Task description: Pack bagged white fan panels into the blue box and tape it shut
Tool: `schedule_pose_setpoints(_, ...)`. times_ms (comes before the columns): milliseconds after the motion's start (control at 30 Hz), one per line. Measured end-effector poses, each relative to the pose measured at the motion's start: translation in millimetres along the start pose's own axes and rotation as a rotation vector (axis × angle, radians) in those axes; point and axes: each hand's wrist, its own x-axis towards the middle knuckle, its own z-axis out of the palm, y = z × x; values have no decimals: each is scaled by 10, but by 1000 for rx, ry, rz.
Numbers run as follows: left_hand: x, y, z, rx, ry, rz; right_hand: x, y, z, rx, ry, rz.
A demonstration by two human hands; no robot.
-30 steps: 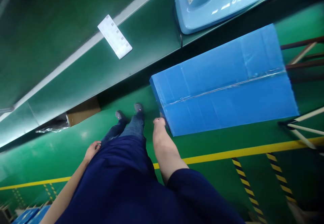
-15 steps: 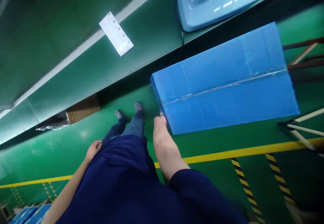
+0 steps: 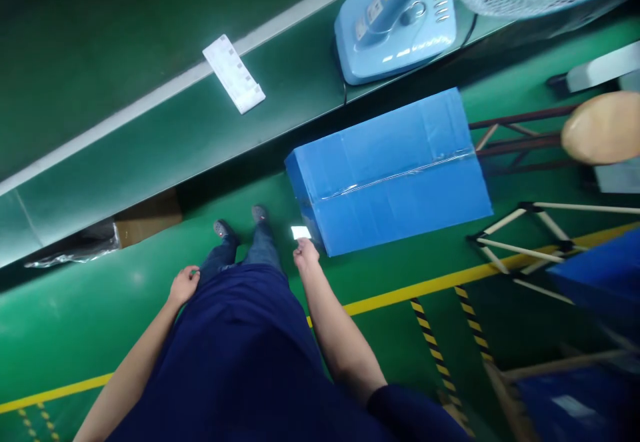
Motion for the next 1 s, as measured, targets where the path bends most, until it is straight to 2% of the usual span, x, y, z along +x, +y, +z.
schedule_pose_setpoints(67, 44, 46, 0, -65, 9, 18, -211, 76, 179, -67, -61, 5)
schedule_pose_setpoints(133, 84, 127, 14, -158, -11, 66, -416, 126, 393, -140, -177, -17)
schedule_pose_setpoints(300, 139, 458, 61, -488, -153, 230, -872, 215, 934, -367, -496, -140)
schedule_pose_setpoints(367, 120, 566, 67, -674, -227, 257, -1045, 282, 1113, -472, -607, -186)
schedule_pose_setpoints(433, 68, 603, 71, -825, -253, 255, -1223, 374, 1260, -594, -700, -227)
schedule_pose_setpoints(567, -7, 467, 101, -966, -163, 185, -1453, 573, 1513, -874, -819, -356)
schedule_pose_setpoints(633, 47, 331, 113, -1038, -127, 126, -1405, 669, 1660, -1013, -867, -426)
schedule_pose_setpoints(700, 140, 157, 108, -1115, -78, 50, -1241, 758, 1781, -1168, -879, -502)
schedule_pose_setpoints(767, 236, -60, 87, -1189, -3, -48, -1010, 796, 1801, -1338, -795, -582)
schedule_pose_setpoints(833, 340, -325, 30, -1255, 94, -165, -791, 739, 1672, -1444, -643, -582)
schedule_pose_setpoints(900, 487, -636, -94, -1309, 201, -284, -671, 592, 1398, -1504, -525, -562)
schedule_pose_setpoints(1000, 804, -1152, -455, -1369, 360, -420, -758, 312, 821, -1570, -382, -538)
